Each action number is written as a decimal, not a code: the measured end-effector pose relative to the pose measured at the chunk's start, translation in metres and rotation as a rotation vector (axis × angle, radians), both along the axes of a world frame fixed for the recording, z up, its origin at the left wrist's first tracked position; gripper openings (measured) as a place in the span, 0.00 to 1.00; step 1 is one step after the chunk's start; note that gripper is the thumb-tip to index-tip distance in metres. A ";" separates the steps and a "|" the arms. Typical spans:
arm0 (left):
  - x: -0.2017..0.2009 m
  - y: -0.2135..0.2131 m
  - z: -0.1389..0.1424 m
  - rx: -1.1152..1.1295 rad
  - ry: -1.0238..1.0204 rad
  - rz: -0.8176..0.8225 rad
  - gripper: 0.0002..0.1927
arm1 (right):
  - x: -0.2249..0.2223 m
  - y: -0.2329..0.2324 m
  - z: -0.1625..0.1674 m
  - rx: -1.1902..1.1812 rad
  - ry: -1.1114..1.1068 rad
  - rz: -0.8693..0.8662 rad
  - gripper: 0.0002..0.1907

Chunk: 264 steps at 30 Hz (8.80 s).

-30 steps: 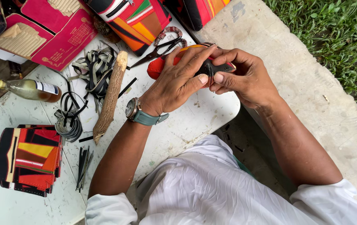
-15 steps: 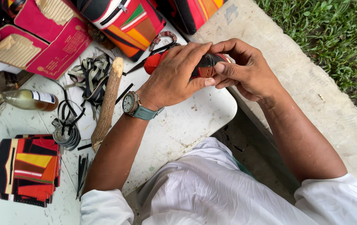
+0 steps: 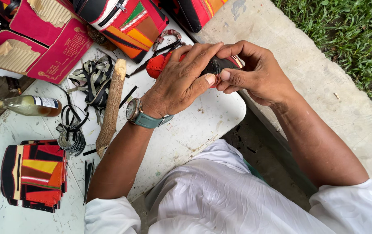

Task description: The person works on a colorful patchwork pouch at an outdoor table, turning it inside out and pressing out its seams by hand. They pick up thin black stiffener strips from the table and insert them into the pouch's edge, then press and shape the seams and handle the zipper edge to form the finished pouch.

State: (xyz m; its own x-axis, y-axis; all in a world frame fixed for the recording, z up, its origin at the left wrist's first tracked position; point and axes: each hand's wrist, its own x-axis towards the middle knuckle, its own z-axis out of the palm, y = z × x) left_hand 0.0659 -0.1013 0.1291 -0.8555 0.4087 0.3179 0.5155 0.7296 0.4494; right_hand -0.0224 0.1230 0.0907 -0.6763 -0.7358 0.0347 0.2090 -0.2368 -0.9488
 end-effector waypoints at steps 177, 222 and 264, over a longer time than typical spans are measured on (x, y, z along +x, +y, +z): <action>0.074 0.018 -0.082 0.710 -0.414 0.184 0.22 | 0.050 -0.002 -0.051 0.199 -0.020 0.070 0.26; 0.058 -0.009 -0.046 0.500 -0.153 0.096 0.31 | 0.022 -0.041 -0.039 -0.041 -0.065 0.159 0.26; 0.018 -0.005 -0.045 0.310 0.071 0.183 0.28 | -0.007 -0.048 -0.042 -0.224 -0.194 0.143 0.22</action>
State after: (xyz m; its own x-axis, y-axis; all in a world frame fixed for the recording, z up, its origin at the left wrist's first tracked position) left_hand 0.0841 -0.1066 0.0846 -0.8768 0.1256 0.4642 0.4270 0.6476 0.6311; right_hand -0.0299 0.0754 0.0483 -0.5763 -0.8126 0.0870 0.4274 -0.3905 -0.8154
